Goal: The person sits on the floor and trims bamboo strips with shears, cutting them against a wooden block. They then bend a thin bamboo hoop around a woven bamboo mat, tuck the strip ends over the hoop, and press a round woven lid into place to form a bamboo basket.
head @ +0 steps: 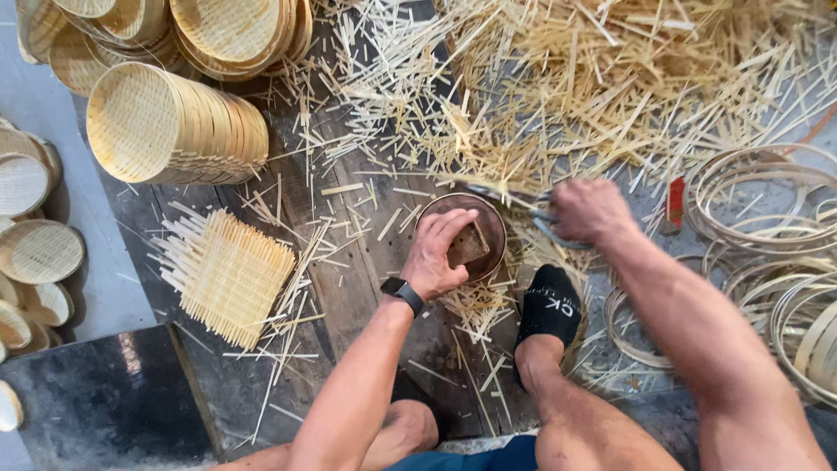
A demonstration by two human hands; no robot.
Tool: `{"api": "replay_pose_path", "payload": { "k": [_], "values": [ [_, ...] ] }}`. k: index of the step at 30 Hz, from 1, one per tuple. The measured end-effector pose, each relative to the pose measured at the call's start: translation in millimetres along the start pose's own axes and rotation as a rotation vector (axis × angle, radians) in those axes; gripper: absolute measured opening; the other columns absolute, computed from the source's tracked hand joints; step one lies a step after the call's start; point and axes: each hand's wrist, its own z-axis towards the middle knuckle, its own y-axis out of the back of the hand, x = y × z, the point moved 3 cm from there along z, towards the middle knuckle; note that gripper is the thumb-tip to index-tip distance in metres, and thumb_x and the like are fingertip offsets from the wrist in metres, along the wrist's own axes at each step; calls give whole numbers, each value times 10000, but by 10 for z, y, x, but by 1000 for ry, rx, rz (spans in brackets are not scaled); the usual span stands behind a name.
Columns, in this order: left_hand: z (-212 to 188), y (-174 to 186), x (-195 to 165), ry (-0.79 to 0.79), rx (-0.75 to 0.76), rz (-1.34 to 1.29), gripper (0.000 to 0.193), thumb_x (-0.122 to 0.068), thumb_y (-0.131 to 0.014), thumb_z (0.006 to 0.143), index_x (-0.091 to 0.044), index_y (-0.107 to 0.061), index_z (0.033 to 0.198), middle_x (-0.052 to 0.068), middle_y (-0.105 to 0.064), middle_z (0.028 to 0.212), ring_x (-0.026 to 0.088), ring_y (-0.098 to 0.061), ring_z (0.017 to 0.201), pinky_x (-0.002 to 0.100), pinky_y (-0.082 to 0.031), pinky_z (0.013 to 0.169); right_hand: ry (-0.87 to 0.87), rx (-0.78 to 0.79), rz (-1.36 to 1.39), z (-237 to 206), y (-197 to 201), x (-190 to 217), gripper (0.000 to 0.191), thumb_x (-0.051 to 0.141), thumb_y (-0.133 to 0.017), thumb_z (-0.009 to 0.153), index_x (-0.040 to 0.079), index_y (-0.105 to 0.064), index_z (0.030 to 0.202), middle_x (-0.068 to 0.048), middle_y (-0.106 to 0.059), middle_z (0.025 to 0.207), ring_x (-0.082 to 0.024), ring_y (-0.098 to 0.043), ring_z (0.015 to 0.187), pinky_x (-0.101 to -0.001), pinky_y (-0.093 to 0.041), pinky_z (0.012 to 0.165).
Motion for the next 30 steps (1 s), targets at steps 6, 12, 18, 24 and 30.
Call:
{"api": "replay_pose_path", "payload": {
  "k": [6,12,18,24,30],
  "values": [
    [49,-37,376,150,-289,-107,744,-402,-801,795,-87,-543,1418,152,-629,1329,346,-578,1234,449,-426,1083,-464,-227,440,-57,-255,-479,514,493,-739,917,-16,-715,984,-150,-654,858,-266,-667,758,-432,-593,712],
    [305,-179,890,666,-224,-265,400,-454,-713,932,-107,-799,1112,158,-760,923,269,-709,868,369,-552,829,-249,-538,453,-352,-358,-228,268,230,-764,886,47,-744,1081,-199,-700,1091,-304,-680,1044,-420,-585,937],
    [504,-446,794,585,-219,-317,309,-390,-831,771,-156,-832,972,116,-712,832,229,-701,790,363,-542,724,-59,-147,1277,-26,-515,445,324,277,-783,878,30,-760,1086,-121,-773,915,-180,-701,790,-358,-576,732],
    [532,-601,927,544,-241,-132,318,-454,-846,764,-202,-855,957,106,-643,807,268,-663,796,407,-515,707,-110,-251,1252,47,-548,501,255,225,-801,864,9,-802,1001,-96,-777,791,-152,-691,675,-318,-569,641],
    [228,-478,1100,573,-446,-146,345,-396,-717,1002,-74,-807,1088,108,-726,917,226,-669,859,361,-522,796,-180,-42,1443,-134,-641,519,292,194,-787,871,33,-708,1102,-64,-754,968,-128,-717,791,-307,-618,666]
  ]
}}
